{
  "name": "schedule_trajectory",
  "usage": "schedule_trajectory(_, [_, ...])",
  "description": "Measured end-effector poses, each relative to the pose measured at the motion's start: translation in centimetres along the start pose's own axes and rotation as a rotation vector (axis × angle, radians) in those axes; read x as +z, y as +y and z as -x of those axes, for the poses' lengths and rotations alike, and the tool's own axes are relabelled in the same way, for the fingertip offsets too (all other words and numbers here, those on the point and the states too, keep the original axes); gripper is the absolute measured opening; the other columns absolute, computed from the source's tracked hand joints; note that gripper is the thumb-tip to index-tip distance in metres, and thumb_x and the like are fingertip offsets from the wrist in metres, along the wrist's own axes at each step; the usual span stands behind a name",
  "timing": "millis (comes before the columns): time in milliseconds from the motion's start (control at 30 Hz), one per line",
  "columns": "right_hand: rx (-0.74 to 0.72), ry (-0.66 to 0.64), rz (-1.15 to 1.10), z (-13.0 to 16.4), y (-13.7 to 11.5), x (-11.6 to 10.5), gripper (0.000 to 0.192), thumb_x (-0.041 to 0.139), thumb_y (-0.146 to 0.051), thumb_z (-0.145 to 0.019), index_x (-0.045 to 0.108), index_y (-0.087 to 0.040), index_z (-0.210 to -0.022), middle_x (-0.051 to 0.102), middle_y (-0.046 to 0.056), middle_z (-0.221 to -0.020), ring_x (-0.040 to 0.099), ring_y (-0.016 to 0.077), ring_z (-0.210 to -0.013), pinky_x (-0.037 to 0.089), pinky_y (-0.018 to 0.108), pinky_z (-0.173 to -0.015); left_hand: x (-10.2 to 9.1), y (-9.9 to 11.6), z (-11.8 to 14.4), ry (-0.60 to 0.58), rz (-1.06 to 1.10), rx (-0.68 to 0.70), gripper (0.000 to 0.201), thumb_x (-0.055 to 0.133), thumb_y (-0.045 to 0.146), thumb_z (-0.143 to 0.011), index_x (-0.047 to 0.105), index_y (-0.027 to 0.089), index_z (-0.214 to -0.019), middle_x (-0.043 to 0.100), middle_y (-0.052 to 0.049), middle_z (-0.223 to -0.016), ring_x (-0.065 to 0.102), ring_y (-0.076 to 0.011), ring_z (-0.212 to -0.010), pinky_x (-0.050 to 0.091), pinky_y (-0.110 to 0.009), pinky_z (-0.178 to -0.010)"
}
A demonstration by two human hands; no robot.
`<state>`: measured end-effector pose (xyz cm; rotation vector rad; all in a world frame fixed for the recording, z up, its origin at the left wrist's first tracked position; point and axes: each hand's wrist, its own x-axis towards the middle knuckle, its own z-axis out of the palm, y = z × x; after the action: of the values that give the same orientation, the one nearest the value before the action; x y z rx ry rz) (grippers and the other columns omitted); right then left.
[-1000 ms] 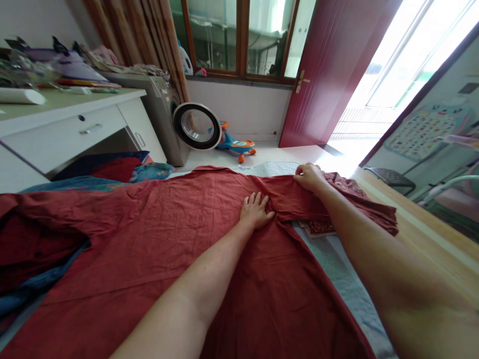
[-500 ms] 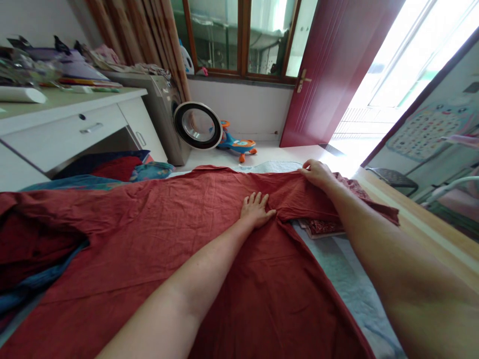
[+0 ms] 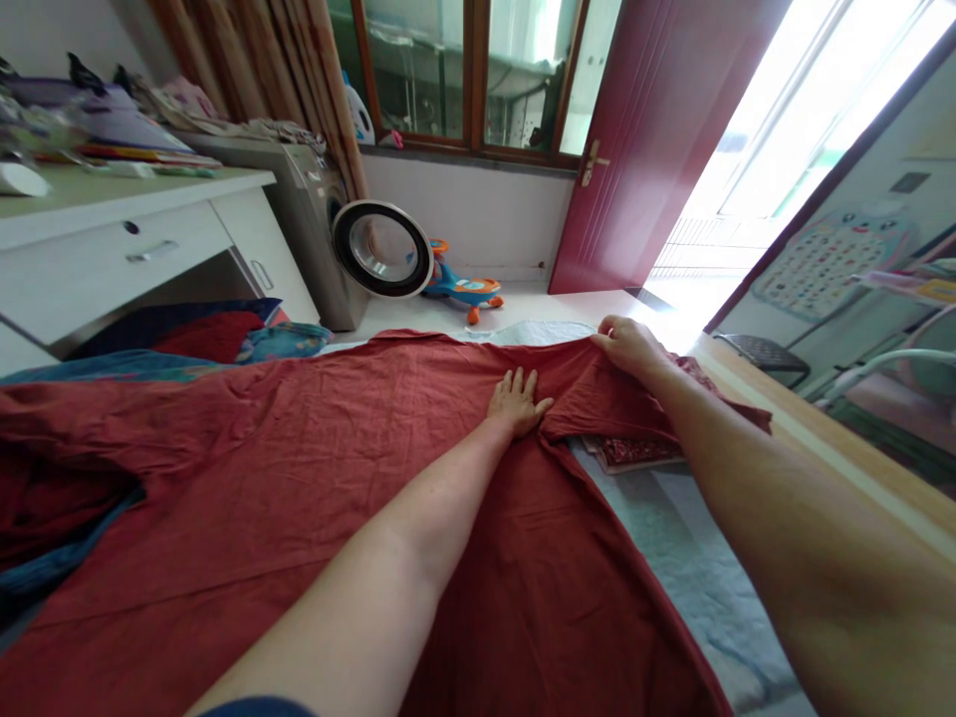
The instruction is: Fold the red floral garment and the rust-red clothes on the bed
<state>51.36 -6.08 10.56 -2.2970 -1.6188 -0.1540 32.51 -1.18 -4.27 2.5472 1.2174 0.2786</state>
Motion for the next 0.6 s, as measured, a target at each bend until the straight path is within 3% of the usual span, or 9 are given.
schedule_trajectory(167, [0.000, -0.120, 0.116, 0.1, 1.0, -1.3, 0.030, 0.061, -0.047, -0.083, 0.073, -0.019, -0.086, 0.070, 0.006, -0.080, 0.058, 0.0166, -0.067, 0.042, 0.027, -0.063, 0.1, 0.0, -0.1, -0.019, -0.036, -0.012, 0.082, 0.015, 0.072, -0.090, 0.019, 0.022, -0.155, 0.018, -0.009, -0.163, 0.012, -0.0289, -0.150, 0.018, -0.046, -0.119])
schedule_trajectory(267, [-0.059, -0.255, 0.112, 0.7, 2.0, -2.5, 0.021, 0.068, -0.038, -0.077, 0.073, -0.018, -0.083, 0.069, 0.003, -0.073, 0.056, 0.0142, -0.061, 0.040, 0.025, -0.057, 0.0, 0.0, -0.2, -0.025, -0.034, -0.016, 0.084, 0.015, 0.072, -0.090, 0.021, 0.020, -0.155, 0.019, -0.011, -0.162, 0.012, -0.0291, -0.150, 0.018, -0.045, -0.119])
schedule_trajectory(367, [-0.068, -0.342, 0.074, 1.6, 3.1, -3.4, 0.014, 0.062, -0.027, -0.079, 0.072, -0.018, -0.083, 0.065, 0.000, -0.063, 0.053, 0.0126, -0.053, 0.038, 0.024, -0.054, -0.1, 0.0, -0.2, -0.034, -0.029, -0.014, 0.084, 0.015, 0.072, -0.090, 0.022, 0.020, -0.155, 0.019, -0.011, -0.162, 0.013, -0.0292, -0.150, 0.018, -0.045, -0.119])
schedule_trajectory(467, [0.014, -0.233, 0.110, 2.5, 3.9, -3.8, 0.022, 0.057, -0.034, -0.085, 0.072, -0.018, -0.083, 0.065, 0.003, -0.064, 0.054, 0.0148, -0.056, 0.039, 0.027, -0.057, -0.1, 0.0, -0.1, -0.040, -0.023, -0.012, 0.083, 0.015, 0.072, -0.090, 0.021, 0.020, -0.155, 0.018, -0.011, -0.162, 0.013, -0.0294, -0.150, 0.018, -0.045, -0.119])
schedule_trajectory(600, [0.085, 0.071, 0.241, 3.5, 2.3, -3.2, 0.026, 0.054, -0.033, -0.087, 0.072, -0.017, -0.094, 0.068, 0.012, -0.092, 0.059, 0.0233, -0.083, 0.043, 0.034, -0.073, -0.3, 0.2, -0.1, -0.041, 0.019, -0.013, 0.083, 0.021, 0.071, -0.090, 0.023, 0.019, -0.154, 0.019, -0.012, -0.162, 0.014, -0.0290, -0.149, 0.016, -0.046, -0.119])
